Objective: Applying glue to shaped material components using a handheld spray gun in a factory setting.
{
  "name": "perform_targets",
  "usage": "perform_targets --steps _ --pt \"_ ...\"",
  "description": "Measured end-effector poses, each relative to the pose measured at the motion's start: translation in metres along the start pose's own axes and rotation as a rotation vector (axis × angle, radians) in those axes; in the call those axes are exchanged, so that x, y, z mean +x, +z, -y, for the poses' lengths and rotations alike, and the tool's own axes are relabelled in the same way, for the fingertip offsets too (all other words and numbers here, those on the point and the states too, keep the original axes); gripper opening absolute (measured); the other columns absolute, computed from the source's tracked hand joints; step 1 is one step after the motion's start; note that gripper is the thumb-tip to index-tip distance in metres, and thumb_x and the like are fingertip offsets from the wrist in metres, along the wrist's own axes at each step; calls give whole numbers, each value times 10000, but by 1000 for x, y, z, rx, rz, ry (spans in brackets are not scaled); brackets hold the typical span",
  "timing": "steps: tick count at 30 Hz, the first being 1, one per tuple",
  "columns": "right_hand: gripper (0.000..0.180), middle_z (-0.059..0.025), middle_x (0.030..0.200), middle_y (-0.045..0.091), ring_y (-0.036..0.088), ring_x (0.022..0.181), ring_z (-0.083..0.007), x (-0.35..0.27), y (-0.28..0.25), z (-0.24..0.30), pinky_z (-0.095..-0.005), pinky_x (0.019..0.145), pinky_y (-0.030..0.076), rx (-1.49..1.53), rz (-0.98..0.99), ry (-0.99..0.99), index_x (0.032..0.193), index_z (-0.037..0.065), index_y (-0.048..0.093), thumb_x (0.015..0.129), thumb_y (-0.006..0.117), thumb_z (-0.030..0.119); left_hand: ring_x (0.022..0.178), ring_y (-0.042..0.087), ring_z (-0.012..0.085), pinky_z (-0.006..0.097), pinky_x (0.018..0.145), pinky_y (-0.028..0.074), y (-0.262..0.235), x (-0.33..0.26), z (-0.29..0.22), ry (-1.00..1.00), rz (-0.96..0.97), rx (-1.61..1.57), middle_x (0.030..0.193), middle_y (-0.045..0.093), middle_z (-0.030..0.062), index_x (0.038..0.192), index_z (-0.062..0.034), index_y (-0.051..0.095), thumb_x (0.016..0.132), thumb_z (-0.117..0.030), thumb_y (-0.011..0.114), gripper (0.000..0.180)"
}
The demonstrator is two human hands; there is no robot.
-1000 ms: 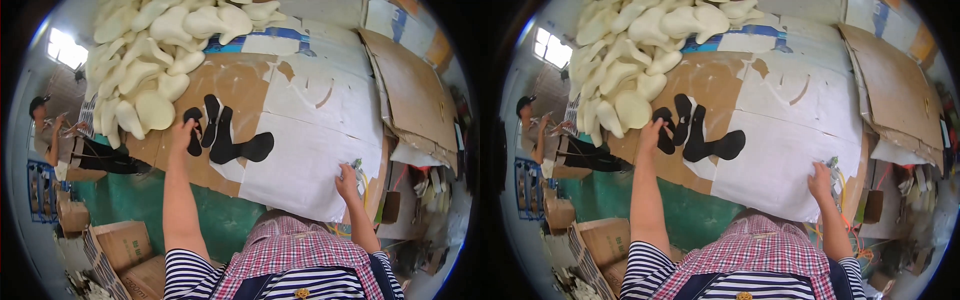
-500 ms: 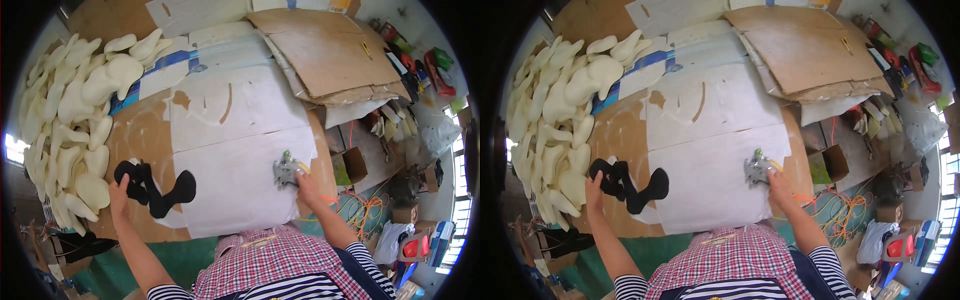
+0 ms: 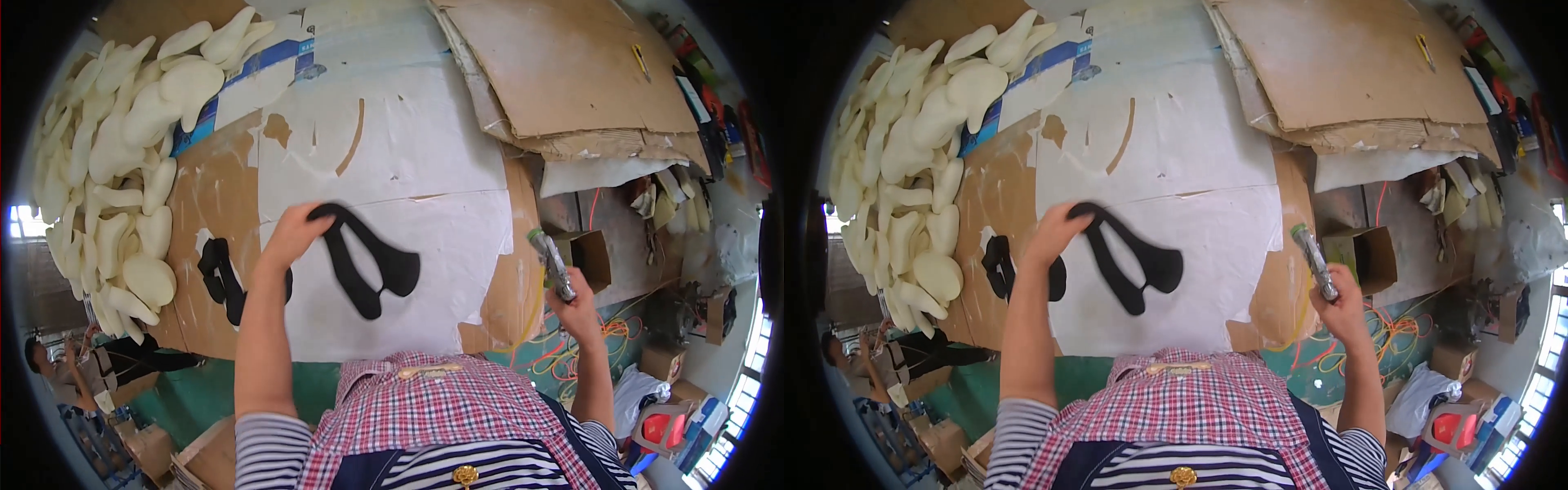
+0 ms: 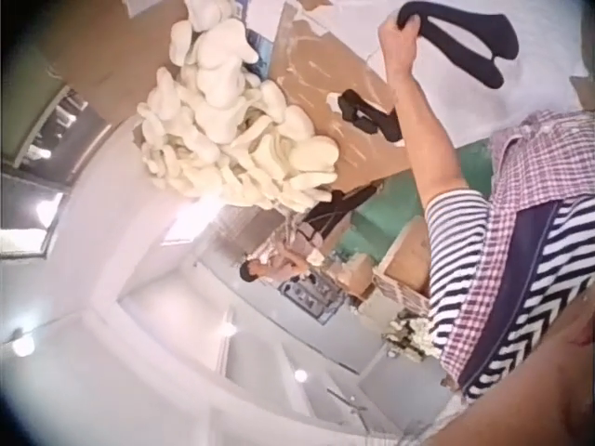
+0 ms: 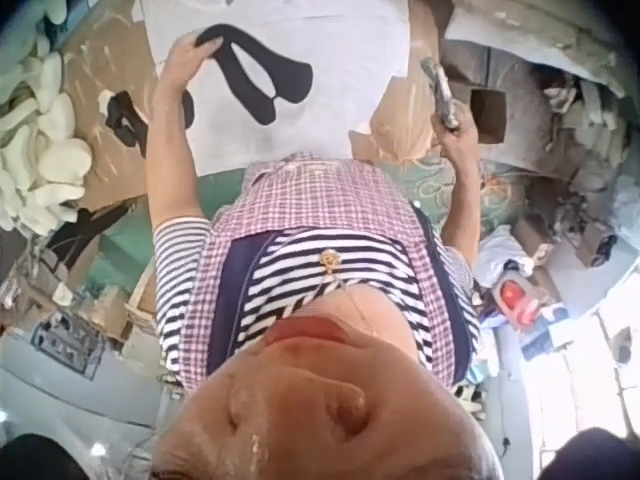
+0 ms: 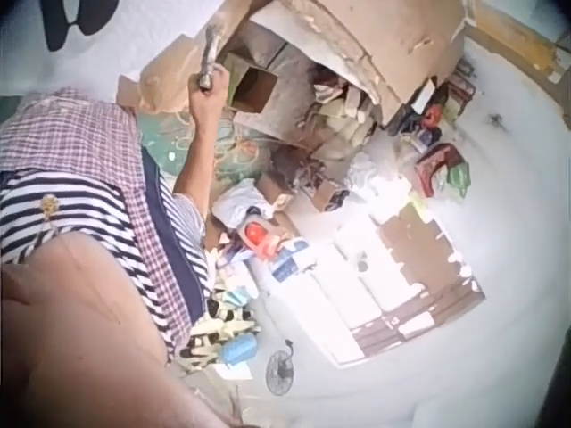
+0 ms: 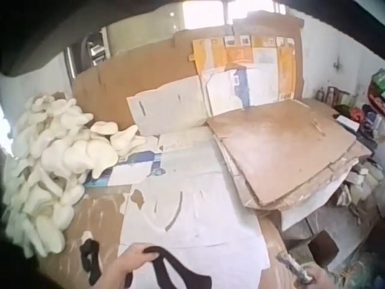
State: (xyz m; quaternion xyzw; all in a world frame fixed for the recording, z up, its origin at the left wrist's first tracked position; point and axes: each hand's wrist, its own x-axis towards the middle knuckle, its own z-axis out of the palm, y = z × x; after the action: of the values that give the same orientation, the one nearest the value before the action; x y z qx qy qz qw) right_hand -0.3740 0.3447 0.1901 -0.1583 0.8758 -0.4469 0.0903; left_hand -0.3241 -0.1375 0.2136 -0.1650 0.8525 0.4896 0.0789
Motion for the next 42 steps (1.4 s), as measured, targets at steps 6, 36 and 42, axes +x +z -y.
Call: perform_targets --steps 6,36,42 --pt "217 -3 786 607 550 665 -71 2 -14 54 -215 619 451 307 118 391 973 -1 596 758 601 -29 781 614 176 303 734 477 39 142 74 -63 -27 24 842 676 104 1030 12 659 812 -186 644 295" --pt "594 -85 1025 577 580 927 -163 43 12 207 -298 827 467 410 355 -9 1394 55 357 855 604 19 1280 335 400 535 1028 297 142 106 52 400 -157 640 1385 407 147 1262 -116 520 780 -254 660 520" --pt "594 -82 1022 576 572 923 -157 17 17 194 -305 827 468 458 269 51 1404 54 334 868 589 22 1010 520 355 441 891 422 106 136 74 411 -222 396 1079 595 154 1073 -36 590 771 -155 650 330"
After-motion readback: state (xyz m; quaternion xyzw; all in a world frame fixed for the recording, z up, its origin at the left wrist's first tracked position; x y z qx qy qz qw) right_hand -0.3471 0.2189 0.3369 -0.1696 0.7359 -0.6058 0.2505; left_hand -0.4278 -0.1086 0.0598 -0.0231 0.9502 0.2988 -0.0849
